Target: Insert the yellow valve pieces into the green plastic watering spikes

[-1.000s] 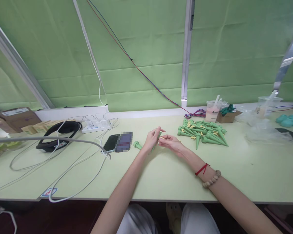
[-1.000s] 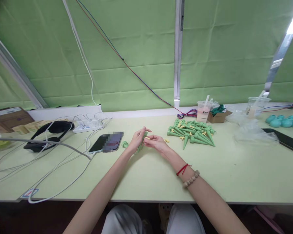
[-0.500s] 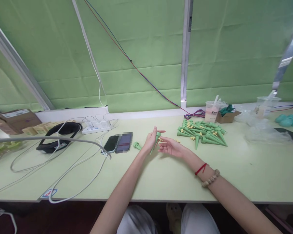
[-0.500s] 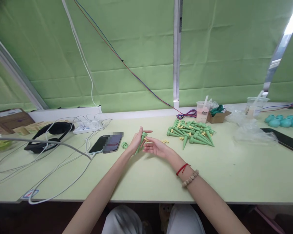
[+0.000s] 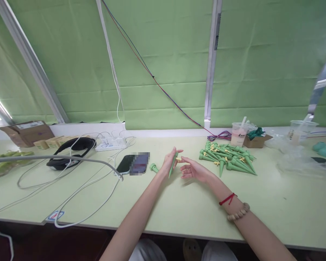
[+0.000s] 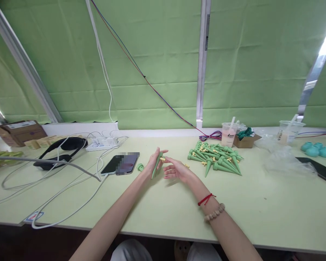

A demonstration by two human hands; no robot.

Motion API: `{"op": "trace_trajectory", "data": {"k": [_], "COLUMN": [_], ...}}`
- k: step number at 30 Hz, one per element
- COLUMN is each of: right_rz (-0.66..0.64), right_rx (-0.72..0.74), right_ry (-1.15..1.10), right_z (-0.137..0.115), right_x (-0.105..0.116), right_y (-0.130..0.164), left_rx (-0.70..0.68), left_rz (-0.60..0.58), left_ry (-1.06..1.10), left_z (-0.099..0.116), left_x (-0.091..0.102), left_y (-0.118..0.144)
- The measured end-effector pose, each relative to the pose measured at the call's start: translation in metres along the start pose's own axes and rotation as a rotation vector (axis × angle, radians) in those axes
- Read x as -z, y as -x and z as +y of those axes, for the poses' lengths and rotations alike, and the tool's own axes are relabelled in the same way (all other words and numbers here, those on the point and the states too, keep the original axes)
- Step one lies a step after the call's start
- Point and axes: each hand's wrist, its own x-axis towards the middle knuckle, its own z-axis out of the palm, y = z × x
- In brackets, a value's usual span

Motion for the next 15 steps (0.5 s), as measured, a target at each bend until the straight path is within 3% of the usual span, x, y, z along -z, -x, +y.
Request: {"op": "trace_trajectory", "data": {"k": [3,8,15], "right_rz": [0.090,-0.149,-0.174], "right_rx": [-0.042,-0.121,-0.081], "right_ry": [0.004,-0.192,-0.256], "right_z": [0.0020,0.0047,0.0050], "right_x": [0.0005,0.0013,-0.0010], "right_y": [-0.0027,-0.0052,-0.0047], "left_rx": [0.010,0.067,0.055], "left_rz": [0.014,-0.073,-0.125], "left_ry": [0.032,0.010,-0.008], "left_z": [0.0004,-0.0011,0.0042], "left_x": [0.0020,-0.0025,-0.0026], "left_y": [-0.0017,0.0007,0.0043]}}
